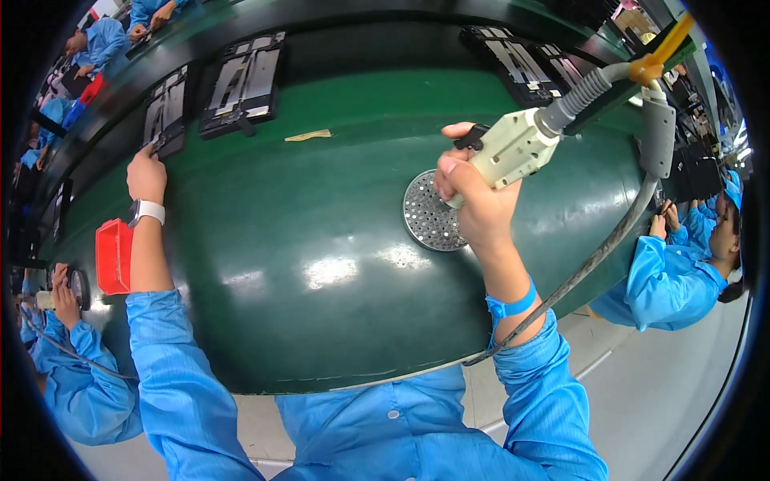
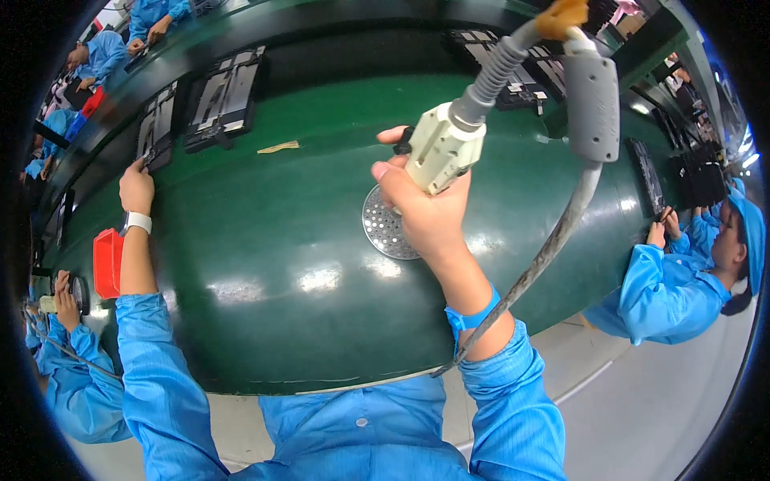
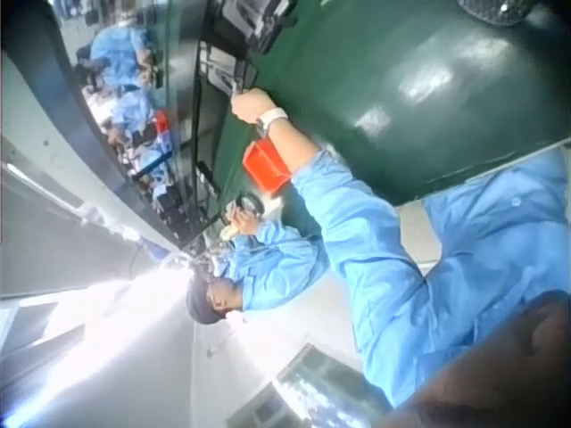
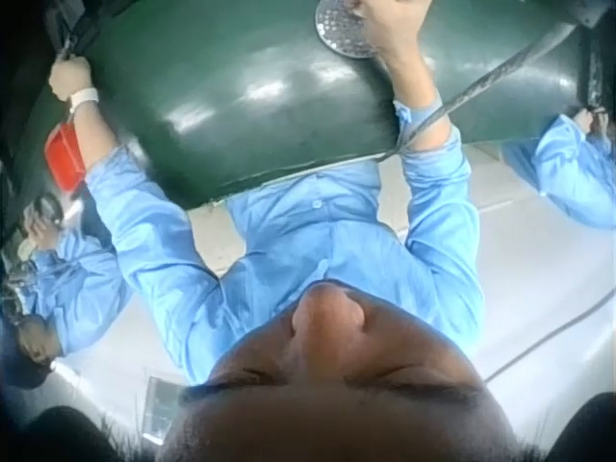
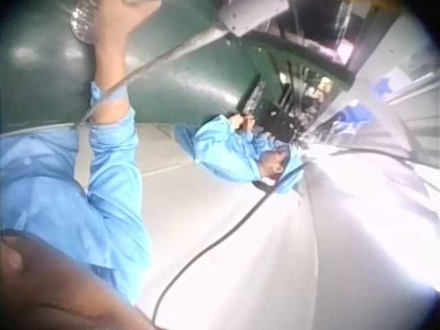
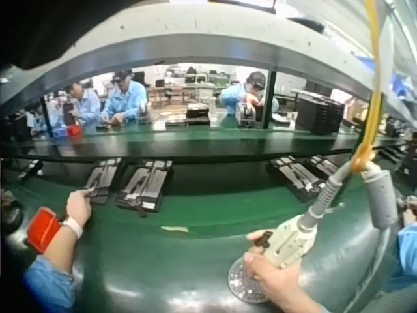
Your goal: The person assembles parts of an electronic device by hand, taking internal components from a container of parts and attaching them to an electronics chassis and a tablet screen, using an electric screwdriver and a stylus or probe to secure the components.
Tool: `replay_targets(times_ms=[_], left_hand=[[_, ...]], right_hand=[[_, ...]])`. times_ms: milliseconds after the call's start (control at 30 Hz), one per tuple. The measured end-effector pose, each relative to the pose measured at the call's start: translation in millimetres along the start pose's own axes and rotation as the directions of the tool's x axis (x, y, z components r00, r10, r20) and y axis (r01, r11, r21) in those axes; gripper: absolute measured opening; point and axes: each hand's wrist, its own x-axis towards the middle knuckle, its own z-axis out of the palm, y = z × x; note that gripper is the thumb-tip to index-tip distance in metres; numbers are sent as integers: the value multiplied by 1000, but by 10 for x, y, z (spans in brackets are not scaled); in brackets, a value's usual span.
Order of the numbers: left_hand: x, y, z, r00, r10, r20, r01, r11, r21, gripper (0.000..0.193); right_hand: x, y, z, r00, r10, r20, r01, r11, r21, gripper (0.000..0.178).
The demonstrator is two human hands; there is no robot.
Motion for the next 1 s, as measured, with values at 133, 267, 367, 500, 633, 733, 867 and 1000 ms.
replay_targets(times_ms=[133, 267, 367, 500, 633, 733, 867, 1000], left_hand=[[-106, 834, -122, 994, 40, 100, -9, 958, -288, 45], [215, 1028, 126, 974, 105, 201, -43, 957, -287, 77], [515, 971, 189, 808, -46, 587, 321, 870, -374, 76], [511, 1176, -53, 604, -88, 792, 449, 858, -248, 58], [382, 1189, -172, 544, 123, 830, 778, 296, -554, 36], [151, 1166, -256, 631, 196, 751, 742, 130, -658, 31], [-687, 1330, -601, 584, 281, 762, 781, 62, -621, 24], [-1620, 1345, -1022, 499, 337, 798, 825, 96, -556, 21]], right_hand=[[-15, 118, -85, 999, -20, -43, 17, 998, -69, 33], [11, 125, -88, 1000, 3, -17, -4, 999, -44, 31], [25, 134, -86, 999, 39, -10, -39, 999, -22, 29], [22, 179, -138, 1000, 14, -13, -14, 999, -42, 25], [1, 176, -76, 1000, 11, -13, -12, 999, -38, 23], [0, 138, -53, 1000, 7, 1, -7, 998, -58, 24], [-51, 140, -147, 1000, -21, -22, 20, 997, -71, 28], [-90, 67, -185, 984, -168, -63, 167, 986, -28, 33]])
